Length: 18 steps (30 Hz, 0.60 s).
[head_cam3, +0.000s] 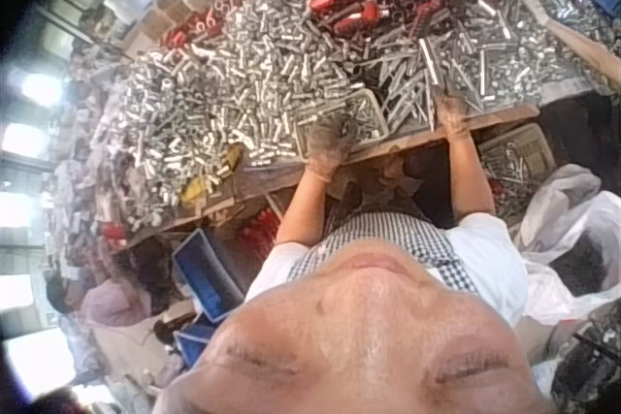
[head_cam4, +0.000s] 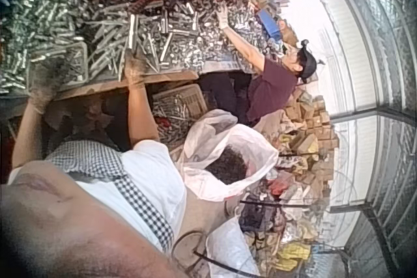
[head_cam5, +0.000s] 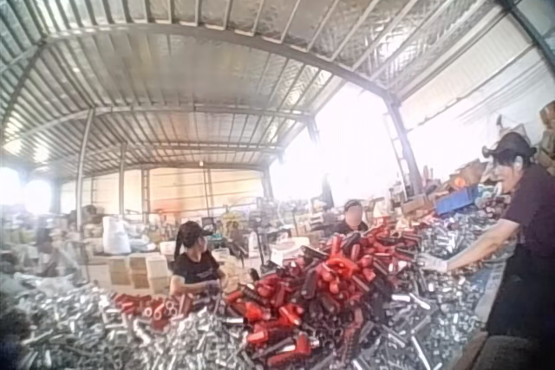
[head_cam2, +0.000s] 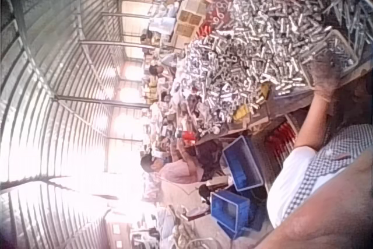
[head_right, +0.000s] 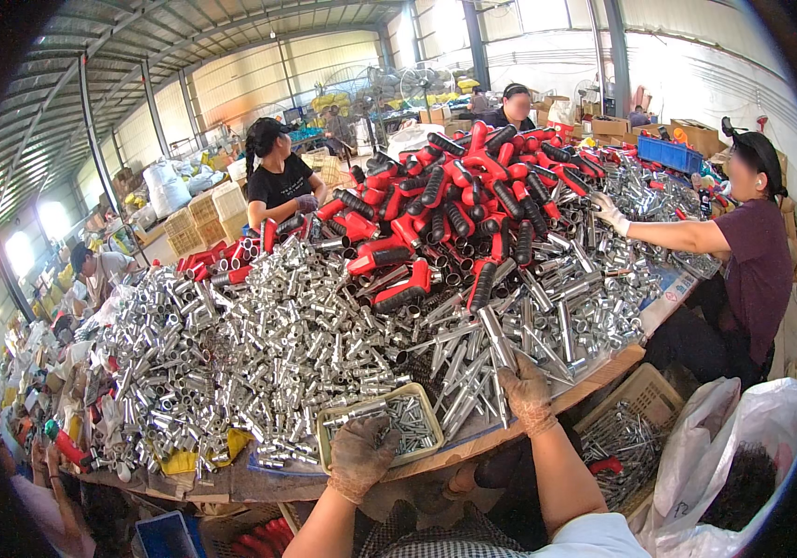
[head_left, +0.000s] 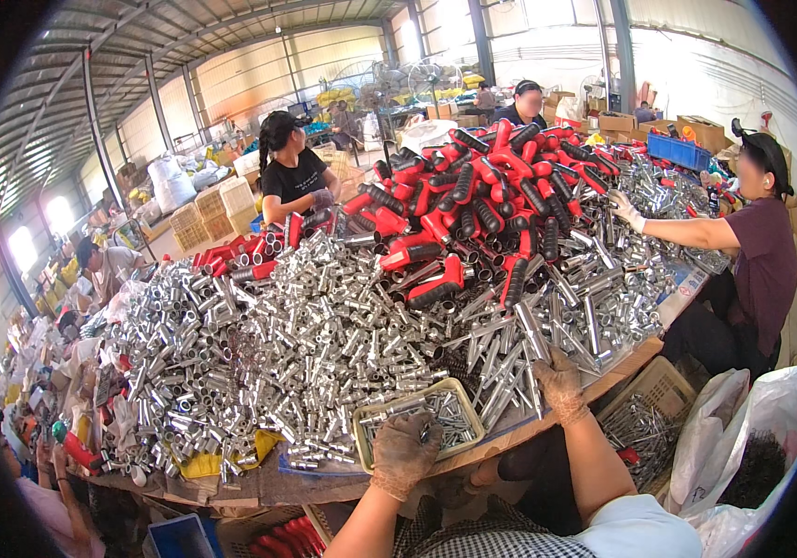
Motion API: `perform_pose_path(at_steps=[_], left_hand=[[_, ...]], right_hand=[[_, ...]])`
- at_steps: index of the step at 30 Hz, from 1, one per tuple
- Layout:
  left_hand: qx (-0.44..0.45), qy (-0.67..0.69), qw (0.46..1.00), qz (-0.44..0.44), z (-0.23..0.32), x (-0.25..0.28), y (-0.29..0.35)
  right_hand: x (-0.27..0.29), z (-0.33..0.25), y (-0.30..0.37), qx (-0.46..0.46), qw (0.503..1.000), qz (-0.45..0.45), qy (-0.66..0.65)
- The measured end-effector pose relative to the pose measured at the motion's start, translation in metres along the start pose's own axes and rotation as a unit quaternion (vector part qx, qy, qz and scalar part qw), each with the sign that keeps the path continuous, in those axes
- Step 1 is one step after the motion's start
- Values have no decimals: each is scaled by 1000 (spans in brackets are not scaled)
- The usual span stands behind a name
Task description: The person assembles tools by inserting small metal pins into metal cylinders, sliding red handles onto the cylinders, and placing the assembled pieces into a basket.
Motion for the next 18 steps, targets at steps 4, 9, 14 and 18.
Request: perform_pose_path(at_steps=[4, 9, 14, 18], left_hand=[[1, -9, 1000, -4, 0, 0, 0], [7, -1, 1000, -8, 1, 1, 0], [-8, -6, 1000, 6, -4, -3, 1], [-9, -7, 1000, 7, -2, -2, 1]], right_hand=[[-2, 1, 0, -11, 999, -9, -31], [-2, 2, 0, -7, 999, -12, -29], [-2, -2, 0, -19, 999, -18, -40], [-1, -2, 0, -22, 999, -12, -27]])
Point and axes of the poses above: each hand's wrist, its own y-axis away from the middle knuckle, its own x-axis out of the back of the hand, z = x × y, the point moved 3 cm from there along -y, towards the middle knuckle, and after that the axes turned 4 degrees about y, right-handed, at the moved point
